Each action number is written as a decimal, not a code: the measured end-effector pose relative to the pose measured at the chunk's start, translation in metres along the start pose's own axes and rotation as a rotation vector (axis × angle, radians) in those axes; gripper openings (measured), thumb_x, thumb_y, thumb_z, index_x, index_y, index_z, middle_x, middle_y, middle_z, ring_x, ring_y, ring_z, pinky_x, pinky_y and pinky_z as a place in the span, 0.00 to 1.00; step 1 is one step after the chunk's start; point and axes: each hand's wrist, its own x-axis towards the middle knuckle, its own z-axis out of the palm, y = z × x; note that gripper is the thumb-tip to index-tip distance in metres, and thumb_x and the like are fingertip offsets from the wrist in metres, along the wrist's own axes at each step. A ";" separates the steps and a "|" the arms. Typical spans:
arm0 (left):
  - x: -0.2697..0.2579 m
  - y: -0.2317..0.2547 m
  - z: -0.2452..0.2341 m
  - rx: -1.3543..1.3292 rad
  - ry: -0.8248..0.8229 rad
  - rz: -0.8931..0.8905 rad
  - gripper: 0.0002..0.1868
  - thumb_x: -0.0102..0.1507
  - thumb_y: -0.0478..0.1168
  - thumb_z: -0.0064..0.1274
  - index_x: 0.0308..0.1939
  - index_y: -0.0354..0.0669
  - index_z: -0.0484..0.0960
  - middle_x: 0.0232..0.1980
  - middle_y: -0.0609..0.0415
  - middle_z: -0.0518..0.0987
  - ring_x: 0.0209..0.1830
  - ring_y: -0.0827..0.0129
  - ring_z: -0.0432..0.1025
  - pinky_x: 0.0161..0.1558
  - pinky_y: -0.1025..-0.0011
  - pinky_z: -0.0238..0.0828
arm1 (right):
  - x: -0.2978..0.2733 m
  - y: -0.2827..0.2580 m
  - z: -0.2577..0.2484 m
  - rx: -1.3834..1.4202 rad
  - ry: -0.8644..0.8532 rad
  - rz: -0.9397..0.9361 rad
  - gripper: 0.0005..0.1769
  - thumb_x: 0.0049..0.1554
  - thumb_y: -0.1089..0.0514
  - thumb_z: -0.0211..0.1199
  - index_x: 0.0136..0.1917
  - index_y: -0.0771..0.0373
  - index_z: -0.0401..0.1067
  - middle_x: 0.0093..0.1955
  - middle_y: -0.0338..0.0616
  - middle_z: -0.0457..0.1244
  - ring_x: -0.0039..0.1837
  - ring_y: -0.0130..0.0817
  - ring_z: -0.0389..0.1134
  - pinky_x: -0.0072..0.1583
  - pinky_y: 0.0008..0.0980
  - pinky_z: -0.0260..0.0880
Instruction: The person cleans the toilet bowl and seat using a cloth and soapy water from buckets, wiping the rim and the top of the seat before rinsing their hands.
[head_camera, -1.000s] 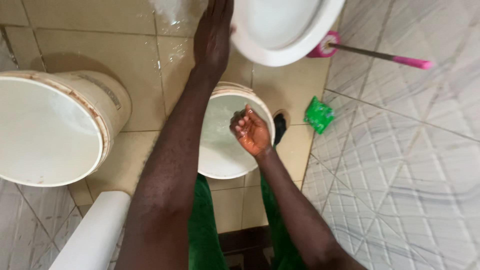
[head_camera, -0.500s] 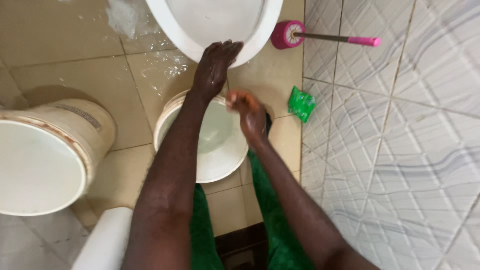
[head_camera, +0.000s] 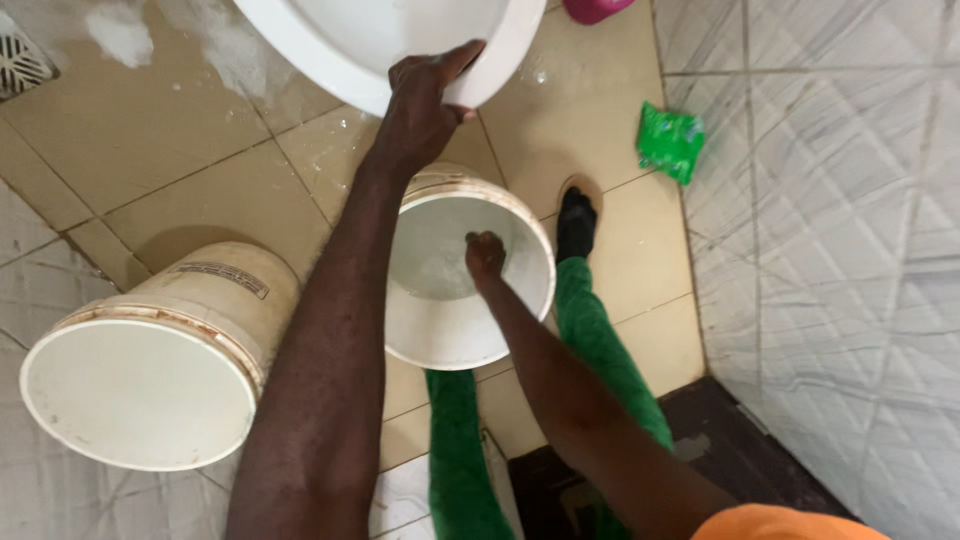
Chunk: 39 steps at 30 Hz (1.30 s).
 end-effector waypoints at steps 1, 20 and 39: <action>-0.001 0.001 0.002 0.003 -0.004 -0.008 0.37 0.58 0.32 0.66 0.71 0.45 0.74 0.66 0.47 0.79 0.65 0.54 0.69 0.71 0.55 0.52 | 0.009 -0.001 0.000 0.001 -0.007 0.005 0.21 0.65 0.54 0.64 0.35 0.71 0.67 0.33 0.51 0.62 0.37 0.39 0.60 0.44 0.34 0.60; 0.027 0.028 0.035 0.290 0.072 -0.282 0.23 0.69 0.50 0.51 0.66 0.50 0.77 0.56 0.48 0.81 0.58 0.59 0.69 0.64 0.53 0.45 | -0.032 -0.300 -0.258 0.984 -0.439 -0.339 0.22 0.70 0.52 0.56 0.62 0.76 0.74 0.53 0.53 0.68 0.53 0.38 0.65 0.59 0.33 0.68; -0.037 -0.016 -0.044 0.511 -0.014 -0.084 0.46 0.78 0.66 0.43 0.85 0.33 0.51 0.88 0.32 0.39 0.88 0.44 0.26 0.81 0.40 0.14 | -0.057 -0.058 -0.080 0.119 -0.211 -0.322 0.18 0.61 0.46 0.66 0.49 0.64 0.76 0.46 0.44 0.69 0.51 0.38 0.73 0.55 0.35 0.72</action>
